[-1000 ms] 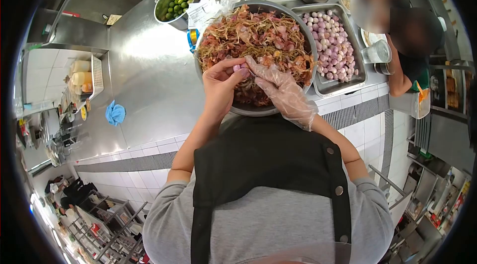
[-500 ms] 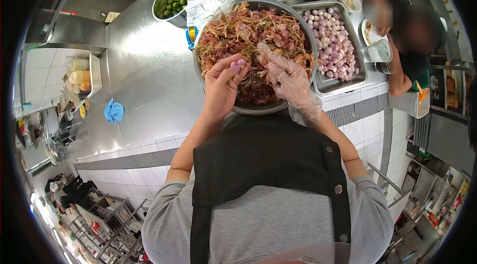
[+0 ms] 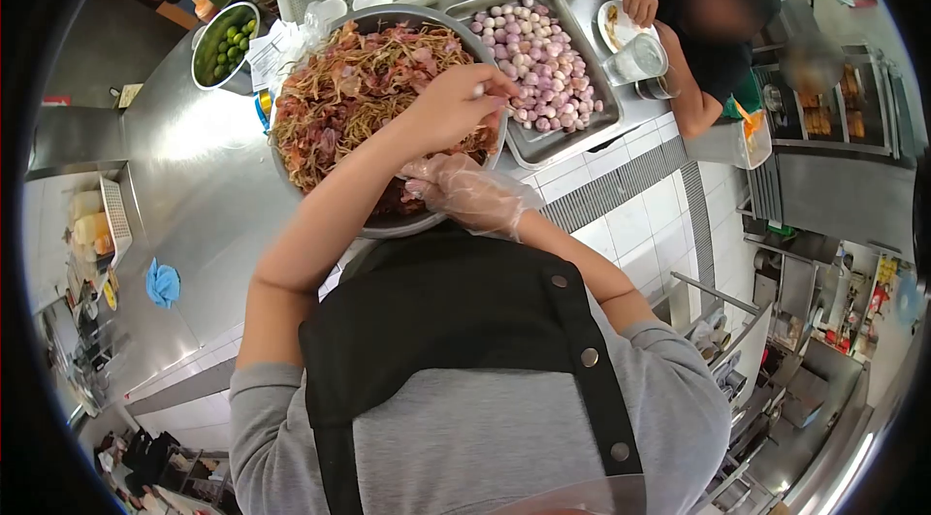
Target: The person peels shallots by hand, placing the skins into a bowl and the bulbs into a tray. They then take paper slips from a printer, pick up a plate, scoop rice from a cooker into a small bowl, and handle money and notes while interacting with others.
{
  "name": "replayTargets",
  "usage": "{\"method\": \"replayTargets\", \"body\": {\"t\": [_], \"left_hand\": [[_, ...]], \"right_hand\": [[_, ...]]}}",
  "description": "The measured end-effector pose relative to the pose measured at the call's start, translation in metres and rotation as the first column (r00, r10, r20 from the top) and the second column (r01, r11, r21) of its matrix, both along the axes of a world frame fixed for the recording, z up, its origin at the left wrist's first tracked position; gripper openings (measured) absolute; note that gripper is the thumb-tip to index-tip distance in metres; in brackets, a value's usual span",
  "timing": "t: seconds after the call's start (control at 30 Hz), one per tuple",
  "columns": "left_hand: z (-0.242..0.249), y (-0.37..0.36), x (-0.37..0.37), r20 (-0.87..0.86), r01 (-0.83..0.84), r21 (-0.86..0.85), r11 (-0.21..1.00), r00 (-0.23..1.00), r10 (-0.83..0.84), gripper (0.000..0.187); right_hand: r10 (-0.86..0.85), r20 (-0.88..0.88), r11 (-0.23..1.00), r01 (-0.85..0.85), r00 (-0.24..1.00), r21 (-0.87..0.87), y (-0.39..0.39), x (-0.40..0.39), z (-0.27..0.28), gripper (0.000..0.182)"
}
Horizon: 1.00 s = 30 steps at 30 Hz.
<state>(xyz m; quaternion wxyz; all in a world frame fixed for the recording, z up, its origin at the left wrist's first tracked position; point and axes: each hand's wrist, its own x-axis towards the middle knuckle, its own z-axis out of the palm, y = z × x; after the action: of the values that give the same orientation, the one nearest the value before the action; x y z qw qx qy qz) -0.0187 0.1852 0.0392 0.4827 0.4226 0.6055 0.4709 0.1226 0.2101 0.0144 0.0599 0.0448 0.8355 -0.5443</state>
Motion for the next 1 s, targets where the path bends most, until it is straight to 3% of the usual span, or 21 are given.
{"method": "replayTargets", "body": {"t": [0.03, 0.13, 0.17, 0.27, 0.33, 0.4, 0.47, 0.53, 0.6, 0.67, 0.73, 0.77, 0.8, 0.87, 0.93, 1.0], "left_hand": [[-0.018, 0.018, 0.003, 0.02, 0.035, -0.038, 0.999, 0.999, -0.034, 0.034], [-0.025, 0.047, 0.014, -0.009, 0.063, 0.04, 0.997, 0.998, -0.063, 0.046], [-0.027, 0.049, 0.018, -0.333, 0.087, 0.171, 0.981, 0.943, -0.025, 0.055], [-0.005, 0.042, 0.007, -0.401, 0.17, 0.026, 0.985, 0.904, -0.146, 0.056], [0.009, 0.023, -0.004, -0.351, 0.139, 0.079, 0.987, 0.931, -0.103, 0.053], [0.015, -0.006, -0.017, -0.301, 0.095, 0.123, 0.988, 0.952, -0.054, 0.051], [0.018, -0.042, -0.029, -0.039, -0.136, 0.246, 0.96, 0.988, 0.15, 0.04], [0.026, -0.085, -0.037, -0.002, -0.252, 0.171, 0.952, 0.967, 0.256, 0.034], [0.026, -0.131, -0.048, 0.016, -0.385, 0.082, 0.919, 0.923, 0.385, 0.028], [0.023, -0.176, -0.053, -0.188, -0.369, -0.089, 0.925, 0.918, 0.348, 0.02], [0.03, -0.202, -0.044, -0.229, -0.402, -0.15, 0.903, 0.903, 0.364, 0.013], [0.027, -0.213, -0.04, -0.27, -0.363, -0.184, 0.913, 0.912, 0.309, 0.013], [0.023, -0.221, -0.035, -0.307, -0.321, -0.217, 0.922, 0.919, 0.248, 0.013], [0.012, -0.224, -0.018, -0.404, -0.357, -0.217, 0.908, 0.88, 0.249, 0.014], [-0.003, -0.218, -0.001, -0.492, -0.317, -0.168, 0.933, 0.847, 0.199, 0.017], [-0.025, -0.205, 0.013, -0.519, -0.302, -0.183, 0.936, 0.838, 0.169, 0.017]], "right_hand": [[0.024, -0.028, 0.993, -0.021, 0.999, 0.12, 0.001, 0.003, 0.0, 0.035], [0.076, 0.041, 0.989, -0.08, 0.996, 0.121, 0.001, 0.001, 0.011, 0.037], [0.072, 0.039, 0.99, -0.076, 0.997, 0.119, 0.001, 0.001, 0.01, 0.037], [0.082, 0.04, 0.981, -0.087, 0.996, 0.172, 0.004, 0.004, 0.005, 0.041], [0.011, -0.008, 0.997, -0.01, 1.0, 0.07, 0.004, 0.005, 0.0, 0.043], [0.037, 0.018, 0.99, -0.039, 0.999, 0.135, 0.008, 0.005, 0.01, 0.042], [0.064, 0.043, 0.978, -0.071, 0.997, 0.198, 0.016, 0.004, 0.012, 0.042], [0.093, -0.115, 0.975, -0.067, 0.989, 0.212, 0.026, 0.001, 0.009, 0.039], [0.057, -0.048, 0.993, -0.052, 0.997, 0.101, 0.036, -0.007, 0.014, 0.041], [0.004, -0.037, 0.981, 0.003, 0.999, 0.192, 0.034, -0.012, 0.028, 0.043], [0.016, -0.048, 0.972, -0.005, 0.999, 0.235, 0.032, -0.019, 0.041, 0.037], [0.029, 0.024, 0.998, -0.03, 0.999, 0.048, 0.031, -0.022, 0.032, 0.039], [0.05, 0.018, 0.998, -0.051, 0.999, 0.039, 0.026, -0.026, 0.027, 0.039], [0.222, 0.057, 0.958, -0.229, 0.973, 0.173, 0.017, -0.03, 0.022, 0.041], [0.335, 0.049, 0.925, -0.338, 0.941, 0.172, 0.006, -0.032, 0.014, 0.043], [0.332, 0.278, 0.879, -0.403, 0.901, 0.255, -0.005, -0.034, 0.009, 0.043]]}}
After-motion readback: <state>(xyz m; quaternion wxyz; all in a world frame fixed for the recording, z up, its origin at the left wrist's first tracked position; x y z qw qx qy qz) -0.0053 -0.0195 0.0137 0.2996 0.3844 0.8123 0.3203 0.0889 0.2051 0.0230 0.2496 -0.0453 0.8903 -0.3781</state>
